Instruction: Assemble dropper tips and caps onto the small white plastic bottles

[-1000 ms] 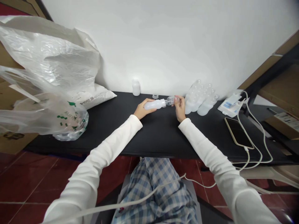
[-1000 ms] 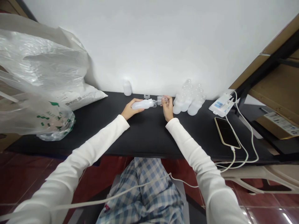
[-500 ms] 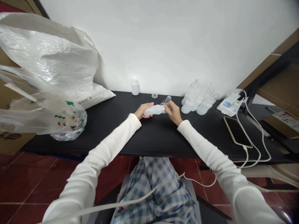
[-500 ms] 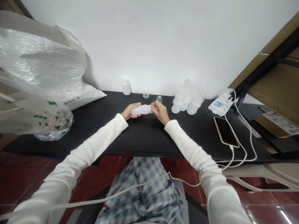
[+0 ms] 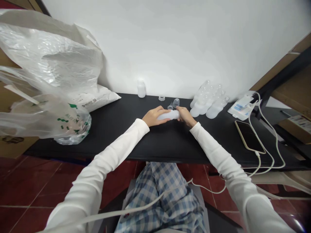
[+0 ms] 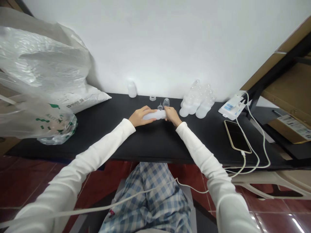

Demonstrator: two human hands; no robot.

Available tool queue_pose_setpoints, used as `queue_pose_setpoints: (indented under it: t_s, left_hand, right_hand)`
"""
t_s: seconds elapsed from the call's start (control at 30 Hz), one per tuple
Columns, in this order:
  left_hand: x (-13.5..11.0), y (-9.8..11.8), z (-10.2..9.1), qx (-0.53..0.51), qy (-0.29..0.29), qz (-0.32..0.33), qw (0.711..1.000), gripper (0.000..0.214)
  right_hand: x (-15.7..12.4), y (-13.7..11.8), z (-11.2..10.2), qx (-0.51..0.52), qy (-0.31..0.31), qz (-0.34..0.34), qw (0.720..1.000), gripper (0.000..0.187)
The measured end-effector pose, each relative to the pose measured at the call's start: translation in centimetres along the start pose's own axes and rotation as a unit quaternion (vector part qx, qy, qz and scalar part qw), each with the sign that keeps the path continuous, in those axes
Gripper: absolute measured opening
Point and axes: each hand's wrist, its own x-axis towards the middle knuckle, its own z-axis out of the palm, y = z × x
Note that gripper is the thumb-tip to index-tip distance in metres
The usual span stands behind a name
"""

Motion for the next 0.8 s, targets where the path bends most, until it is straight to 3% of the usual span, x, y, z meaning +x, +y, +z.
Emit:
queue_pose_setpoints:
  t_s: [0.07, 0.1, 0.2, 0.27, 0.33, 0.43, 0.5, 0.6, 0.7, 0.8]
  left_hand:
    - [0.4, -0.1, 0.2, -0.075, 0.044, -0.071, 0.994, 0.05]
    - [0.5, -0.1, 0.3, -0.13, 0.054, -0.123, 0.982, 0.05]
    - [0.7, -0.2, 0.6, -0.272, 0.005, -0.243, 0.931, 0.053]
    - [0.4, -0.1, 0.7, -0.282, -0.029, -0.25, 0.926, 0.053]
    - [0.0, -0.1, 0.8, -0.213, -0.009, -0.205, 0.955, 0.05]
    - [-0.4, -0.3, 0.8, -0.026, 0.044, -0.055, 0.997, 0.047]
    - [-0.5, -0.7, 0.7, 0.084, 0.048, 0.031, 0.995, 0.047]
    - [-0.4, -1.3, 0.7, 0.164, 0.041, 0.089, 0.982, 0.047]
    - [-0.2, -2.0, 1.0, 0.155, 0.037, 0.098, 0.982, 0.052]
    - [-0.2, -2.8, 2.0, 0.103, 0.003, 0.116, 0.988, 0.067]
  right_hand:
    - [-0.4, -0.7, 0.1, -0.001, 0.063, -0.024, 0.998, 0.058]
    - [-0.6, -1.1, 0.1, -0.018, 0.094, -0.072, 0.993, 0.056]
    - [-1.1, -1.9, 0.1, -0.108, 0.107, -0.22, 0.964, 0.048]
    - [-1.1, -2.0, -0.1, -0.146, 0.107, -0.241, 0.954, 0.042]
    - [-0.9, -2.0, -0.3, -0.151, 0.126, -0.2, 0.96, 0.037]
    - [-0.5, -1.8, -0.5, -0.12, 0.106, -0.078, 0.984, 0.038]
    - [-0.4, -1.7, -0.5, -0.078, 0.071, 0.019, 0.994, 0.042]
    - [-0.3, -1.7, -0.2, 0.04, 0.062, 0.109, 0.991, 0.044]
    - [-0.1, -2.0, 0.4, 0.171, 0.086, 0.062, 0.98, 0.045]
    - [-0.1, -2.1, 1.2, 0.193, 0.125, -0.04, 0.972, 0.049]
